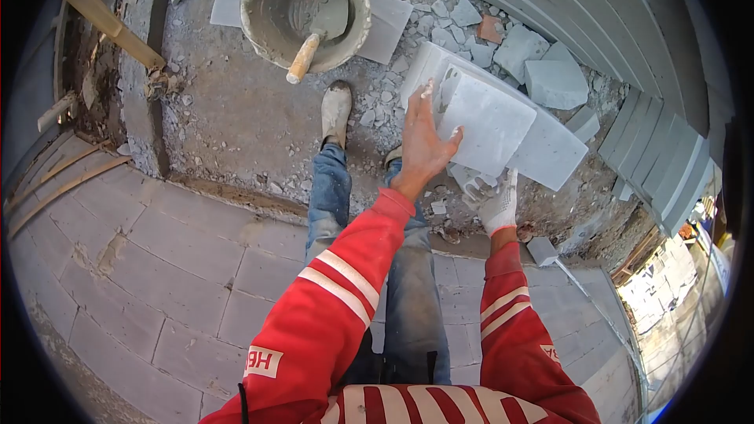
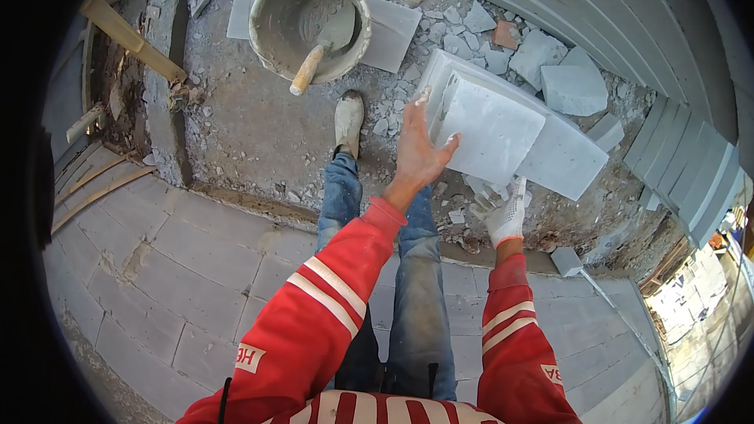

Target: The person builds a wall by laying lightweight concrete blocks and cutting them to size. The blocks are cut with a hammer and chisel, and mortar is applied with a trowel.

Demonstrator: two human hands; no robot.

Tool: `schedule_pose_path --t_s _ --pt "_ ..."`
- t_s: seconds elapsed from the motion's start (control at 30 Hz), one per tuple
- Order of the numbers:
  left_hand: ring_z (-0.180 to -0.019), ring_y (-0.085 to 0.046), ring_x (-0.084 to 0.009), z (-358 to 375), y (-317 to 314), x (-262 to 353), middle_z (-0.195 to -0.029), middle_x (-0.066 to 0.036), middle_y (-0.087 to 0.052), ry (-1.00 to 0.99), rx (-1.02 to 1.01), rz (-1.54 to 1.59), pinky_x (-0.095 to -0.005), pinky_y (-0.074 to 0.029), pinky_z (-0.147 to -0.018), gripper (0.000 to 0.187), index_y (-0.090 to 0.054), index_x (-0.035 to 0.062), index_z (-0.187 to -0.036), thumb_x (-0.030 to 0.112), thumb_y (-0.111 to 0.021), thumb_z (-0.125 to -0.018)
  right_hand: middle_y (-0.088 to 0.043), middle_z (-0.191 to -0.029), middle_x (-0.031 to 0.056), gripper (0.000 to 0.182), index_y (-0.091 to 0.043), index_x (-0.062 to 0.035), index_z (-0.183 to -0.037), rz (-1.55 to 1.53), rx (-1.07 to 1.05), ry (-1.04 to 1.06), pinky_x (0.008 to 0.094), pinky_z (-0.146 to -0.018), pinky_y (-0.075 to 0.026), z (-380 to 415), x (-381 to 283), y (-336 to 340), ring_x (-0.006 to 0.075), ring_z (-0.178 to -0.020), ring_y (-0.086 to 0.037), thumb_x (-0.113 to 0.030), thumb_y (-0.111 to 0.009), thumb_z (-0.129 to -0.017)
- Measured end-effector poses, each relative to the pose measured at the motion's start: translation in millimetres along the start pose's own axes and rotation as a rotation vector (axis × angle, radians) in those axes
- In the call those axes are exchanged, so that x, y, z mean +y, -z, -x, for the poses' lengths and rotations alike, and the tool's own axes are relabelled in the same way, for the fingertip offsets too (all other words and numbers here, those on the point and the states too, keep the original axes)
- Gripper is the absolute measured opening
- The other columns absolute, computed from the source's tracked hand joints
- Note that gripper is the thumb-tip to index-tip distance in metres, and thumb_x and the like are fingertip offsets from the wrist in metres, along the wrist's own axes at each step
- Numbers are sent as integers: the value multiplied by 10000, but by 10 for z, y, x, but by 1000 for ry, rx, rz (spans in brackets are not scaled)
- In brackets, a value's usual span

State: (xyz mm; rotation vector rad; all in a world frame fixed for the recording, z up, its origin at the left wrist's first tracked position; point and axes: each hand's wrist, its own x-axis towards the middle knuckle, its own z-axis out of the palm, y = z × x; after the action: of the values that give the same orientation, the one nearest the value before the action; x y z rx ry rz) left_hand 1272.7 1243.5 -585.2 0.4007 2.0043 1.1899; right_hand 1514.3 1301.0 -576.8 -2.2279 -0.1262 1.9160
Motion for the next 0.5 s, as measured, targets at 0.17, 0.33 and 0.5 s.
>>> schedule_pose_path --t_s 0.17,0.33,0.5 --pt "-1394 -439 -469 -621 -42 324 -1586 -247 -374 -244 -282 -308 -495 -398 -1159 903 -432 120 -1541 195 -855 -746 -351 -1553 227 1031 -269 -142 -1593 -380 -132 -63 704 -1105 -376 96 306 -588 497 -1377 -393 -732 -669 -849" --pt "-1322 -522 -438 -599 -88 77 -1545 -209 -434 -140 -412 -259 -471 -459 -1109 734 -560 116 -1401 184 -855 -733 -350 -1559 200 974 -322 -73 -1569 -534 -240 118 654 -1182 -349 -15 494 -749 443 -1450 -352 -565 -772 -859" --pt "-1276 -549 -431 -194 177 -175 -1418 -197 -521 -79 -233 -200 -457 -480 -1075 657 -589 91 -1320 67 -845 -715 -340 -1569 185 837 -276 -187 -1595 -456 -245 94 700 -1126 -390 -170 578 -491 453 -1429 -374 -290 -776 -932"
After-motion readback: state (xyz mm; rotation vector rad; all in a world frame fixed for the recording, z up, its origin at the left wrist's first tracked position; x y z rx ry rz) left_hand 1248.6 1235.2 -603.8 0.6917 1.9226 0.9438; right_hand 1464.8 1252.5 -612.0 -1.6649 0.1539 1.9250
